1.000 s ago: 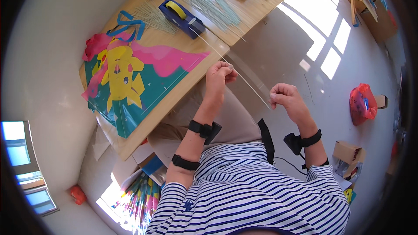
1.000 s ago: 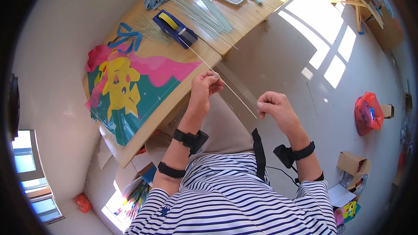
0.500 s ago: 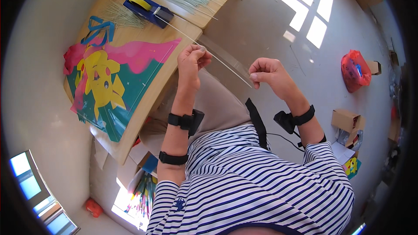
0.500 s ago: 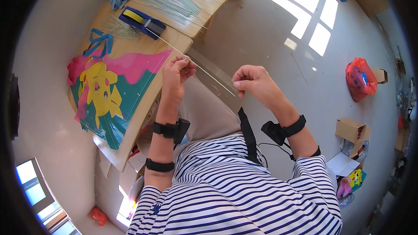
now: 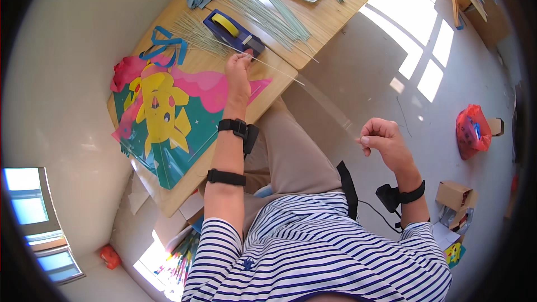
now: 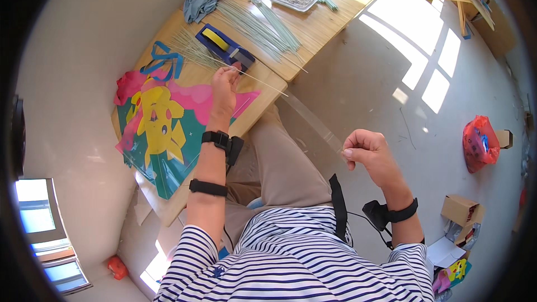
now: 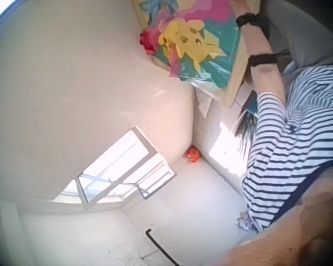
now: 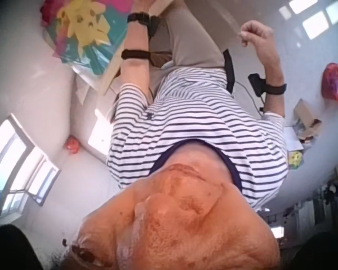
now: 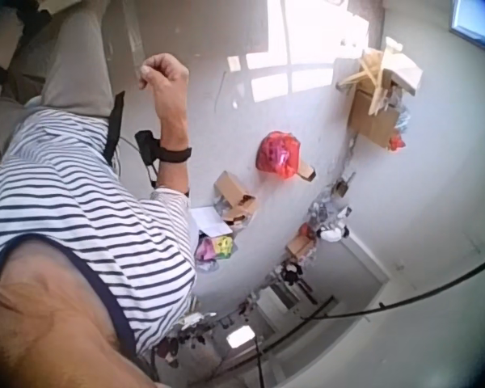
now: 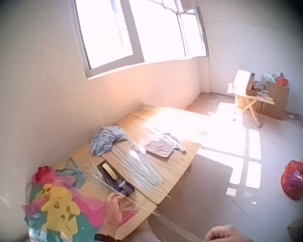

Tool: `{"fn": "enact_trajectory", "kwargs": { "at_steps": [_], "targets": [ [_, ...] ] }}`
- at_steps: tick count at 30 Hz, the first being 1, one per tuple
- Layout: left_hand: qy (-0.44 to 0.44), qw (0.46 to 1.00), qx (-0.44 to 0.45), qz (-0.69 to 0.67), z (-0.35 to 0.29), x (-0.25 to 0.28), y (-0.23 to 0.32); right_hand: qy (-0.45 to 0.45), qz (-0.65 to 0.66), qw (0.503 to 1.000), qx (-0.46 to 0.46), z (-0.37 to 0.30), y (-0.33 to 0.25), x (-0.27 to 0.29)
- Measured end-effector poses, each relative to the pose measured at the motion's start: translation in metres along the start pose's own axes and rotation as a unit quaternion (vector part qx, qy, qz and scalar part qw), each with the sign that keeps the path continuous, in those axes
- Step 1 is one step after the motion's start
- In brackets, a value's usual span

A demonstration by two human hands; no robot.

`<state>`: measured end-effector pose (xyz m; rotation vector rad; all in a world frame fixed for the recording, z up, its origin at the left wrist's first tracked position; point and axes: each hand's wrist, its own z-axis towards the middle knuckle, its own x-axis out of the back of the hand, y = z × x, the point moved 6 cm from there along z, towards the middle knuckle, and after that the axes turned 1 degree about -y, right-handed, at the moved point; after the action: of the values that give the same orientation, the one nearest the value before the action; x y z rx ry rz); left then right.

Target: Assemble a kite by inserting supports and attaching strings.

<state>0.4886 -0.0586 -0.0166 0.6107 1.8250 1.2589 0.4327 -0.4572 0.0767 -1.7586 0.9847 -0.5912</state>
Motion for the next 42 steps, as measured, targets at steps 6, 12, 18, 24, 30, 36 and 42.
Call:
{"fn": "enact_trajectory", "kwargs": {
  "at_steps": [6, 12, 18, 24, 30, 36, 42],
  "targets": [
    [0.055, 0.995, 0.032, 0.079, -0.022, -0.010, 0.013, 0.050, -0.013, 0.999, -0.013, -0.015, 0.008, 0.024],
    [-0.017, 0.988, 0.117, 0.100, -0.117, -0.037, -0.009, 0.039, -0.019, 0.999, -0.014, -0.014, 0.028, 0.020],
    [-0.067, 0.985, 0.129, 0.095, -0.153, -0.073, -0.037, 0.027, 0.012, 0.999, -0.022, -0.011, 0.037, 0.009],
    [-0.071, 0.984, 0.135, 0.095, -0.147, -0.078, -0.044, 0.030, 0.025, 0.999, -0.030, -0.013, 0.044, 0.010],
    [-0.042, 0.986, 0.138, 0.081, -0.146, -0.080, -0.040, 0.014, 0.030, 0.999, -0.023, -0.012, 0.049, 0.012],
    [-0.038, 0.987, 0.138, 0.077, -0.143, -0.082, -0.041, 0.020, 0.027, 0.999, -0.019, -0.008, 0.048, 0.011],
    [-0.051, 0.982, 0.156, 0.098, -0.139, -0.062, -0.040, 0.040, 0.004, 0.999, -0.012, -0.004, 0.048, 0.018]
  ]
}}
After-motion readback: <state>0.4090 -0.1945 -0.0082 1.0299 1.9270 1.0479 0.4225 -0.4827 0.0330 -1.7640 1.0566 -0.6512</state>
